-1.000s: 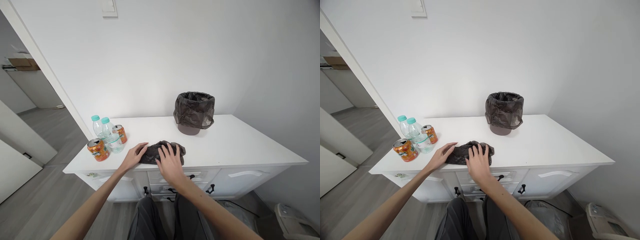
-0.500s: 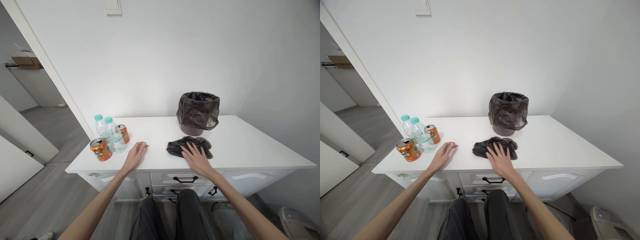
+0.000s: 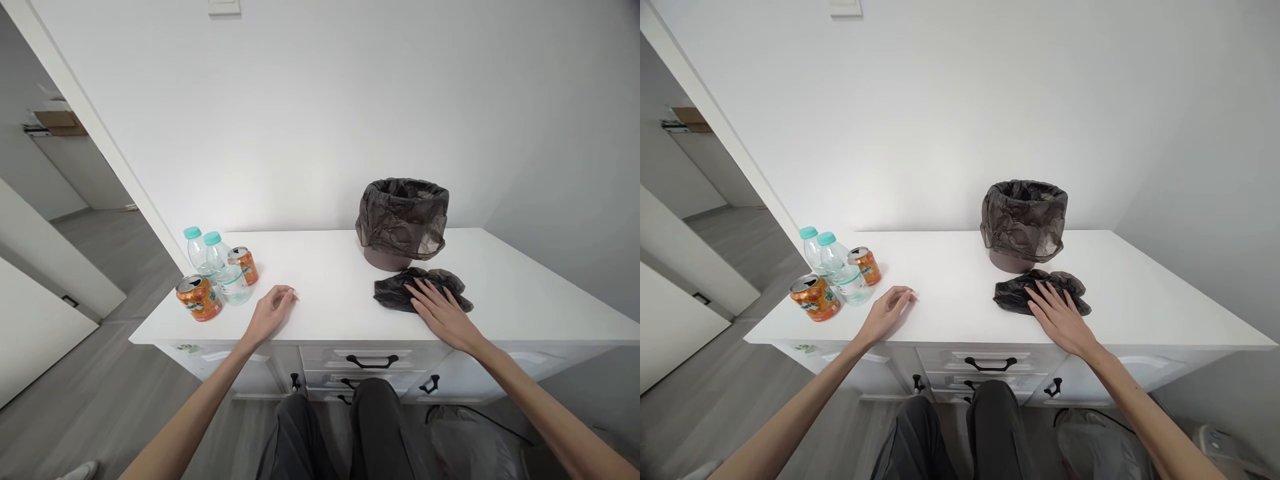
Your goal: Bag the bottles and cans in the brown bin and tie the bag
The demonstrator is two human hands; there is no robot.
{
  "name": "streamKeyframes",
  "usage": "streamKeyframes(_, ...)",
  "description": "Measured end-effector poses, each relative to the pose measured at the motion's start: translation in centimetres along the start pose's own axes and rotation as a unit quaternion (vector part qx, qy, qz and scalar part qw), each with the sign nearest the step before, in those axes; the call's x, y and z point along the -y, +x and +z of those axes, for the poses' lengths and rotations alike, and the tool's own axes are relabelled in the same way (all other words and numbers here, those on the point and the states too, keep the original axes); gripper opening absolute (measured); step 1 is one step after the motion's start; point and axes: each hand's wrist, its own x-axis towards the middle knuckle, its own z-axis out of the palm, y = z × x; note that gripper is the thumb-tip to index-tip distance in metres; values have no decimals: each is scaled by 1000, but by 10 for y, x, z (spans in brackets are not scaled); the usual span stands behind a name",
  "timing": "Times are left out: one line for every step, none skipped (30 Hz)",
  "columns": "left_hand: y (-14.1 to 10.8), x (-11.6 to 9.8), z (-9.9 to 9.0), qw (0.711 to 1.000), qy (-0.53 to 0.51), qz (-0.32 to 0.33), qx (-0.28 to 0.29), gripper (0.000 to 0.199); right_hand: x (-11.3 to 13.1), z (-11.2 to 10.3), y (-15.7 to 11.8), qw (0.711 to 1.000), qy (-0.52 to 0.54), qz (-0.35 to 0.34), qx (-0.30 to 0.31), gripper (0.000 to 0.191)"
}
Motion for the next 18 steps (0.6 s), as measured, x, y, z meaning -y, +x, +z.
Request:
streamKeyframes(0, -1, 0, 1000, 0, 1, 0, 38, 1, -1, 0, 1000, 4, -3, -6, 63)
streamKeyframes(0, -2, 0, 1000, -1, 1, -1, 38, 2, -2, 0, 1000, 6, -5, -11, 63)
streamKeyframes(0, -3, -1, 1000, -3, 1, -2, 38, 3, -4, 0, 1000, 7, -5, -15, 63)
streamKeyframes(0, -5, -1, 1000, -5, 1, -4, 38, 5, -5, 0, 1000, 7, -4, -18, 62)
streamKeyframes(-1, -6, -1, 1000, -8, 0, -5, 38, 6, -6, 0, 1000, 7, -3, -20, 62)
streamKeyframes(-1, -7, -1, 1000, -10, -2, -6, 37, 8, -7, 0, 1000, 6, -1, -22, 62)
streamKeyframes(-2, -8, -2, 1000, -12, -4, -7, 37, 9, -8, 0, 1000, 6, 1, -23, 62)
streamKeyframes(-3, -9, -2, 1000, -14, -7, -7, 37, 11, -9, -1, 1000, 6, 3, -24, 61)
streamKeyframes(-3, -10, -2, 1000, -16, -9, -7, 36, 11, -9, -1, 1000, 7, 4, -22, 61)
streamKeyframes(-4, -10, -2, 1000, -17, -12, -6, 36, 12, -9, -1, 1000, 8, 6, -20, 61)
streamKeyframes(-5, -10, -3, 1000, -18, -14, -5, 35, 12, -9, -1, 1000, 10, 7, -18, 61)
streamKeyframes(-5, -10, -3, 1000, -18, -17, -3, 35, 12, -8, -1, 1000, 12, 8, -15, 62)
streamKeyframes(-5, -9, -3, 1000, -19, -18, -2, 35, 12, -8, -1, 1000, 14, 9, -13, 62)
streamKeyframes(-6, -8, -3, 1000, -21, -20, -1, 35, 11, -7, -1, 1000, 17, 9, -11, 62)
streamKeyframes(-6, -8, -3, 999, -24, -21, 0, 34, 11, -7, -1, 1000, 18, 10, -10, 62)
streamKeyframes(-6, -7, -3, 999, -27, -21, 0, 34, 10, -6, -1, 1000, 19, 11, -8, 62)
streamKeyframes(-6, -6, -3, 999, -30, -20, 0, 34, 10, -6, -1, 1000, 19, 11, -8, 62)
streamKeyframes(-6, -6, -2, 999, -33, -18, 0, 35, 10, -6, -1, 1000, 19, 10, -9, 62)
